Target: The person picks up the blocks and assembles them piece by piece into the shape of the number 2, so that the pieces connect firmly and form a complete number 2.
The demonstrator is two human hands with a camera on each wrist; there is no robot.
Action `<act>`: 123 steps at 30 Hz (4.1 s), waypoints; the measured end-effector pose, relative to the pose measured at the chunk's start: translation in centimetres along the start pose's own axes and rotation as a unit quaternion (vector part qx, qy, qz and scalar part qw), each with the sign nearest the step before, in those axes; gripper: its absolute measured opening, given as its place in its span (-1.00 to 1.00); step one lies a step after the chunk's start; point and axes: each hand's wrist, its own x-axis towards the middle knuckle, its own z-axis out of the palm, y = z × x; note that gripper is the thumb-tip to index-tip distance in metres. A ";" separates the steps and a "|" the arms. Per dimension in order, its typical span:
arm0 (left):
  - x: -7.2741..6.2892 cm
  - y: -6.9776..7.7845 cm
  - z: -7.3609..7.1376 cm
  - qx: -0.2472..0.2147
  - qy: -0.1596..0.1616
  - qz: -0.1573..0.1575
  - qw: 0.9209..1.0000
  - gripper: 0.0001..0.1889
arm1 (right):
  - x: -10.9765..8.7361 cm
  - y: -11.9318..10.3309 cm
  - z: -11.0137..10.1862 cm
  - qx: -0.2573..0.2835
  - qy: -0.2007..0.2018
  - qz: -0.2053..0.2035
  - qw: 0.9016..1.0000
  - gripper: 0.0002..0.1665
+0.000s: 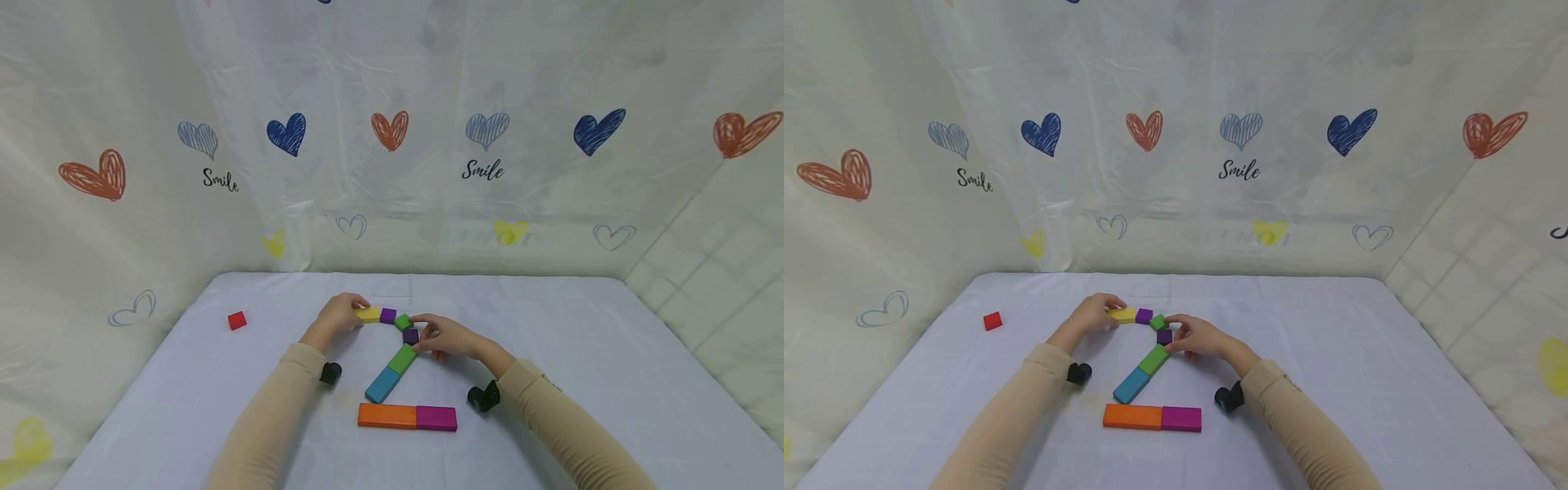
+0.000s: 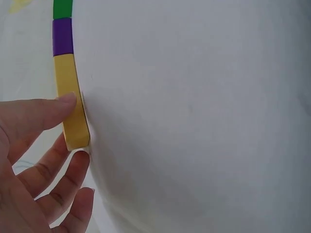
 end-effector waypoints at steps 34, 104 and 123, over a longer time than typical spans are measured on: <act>-2.0 -4.7 -7.5 -0.046 0.078 0.085 0.992 -0.71 | -0.1 -0.2 0.0 0.001 0.001 0.010 1.000 -0.21; -7.1 -17.7 -14.2 -0.086 0.072 -0.137 0.984 -0.43 | 0.0 -0.6 0.0 -0.002 0.004 0.014 1.000 -0.21; -6.6 -16.7 -13.7 -0.108 0.066 -0.125 0.984 -0.41 | -0.1 -0.5 0.1 0.004 0.008 0.016 1.000 -0.22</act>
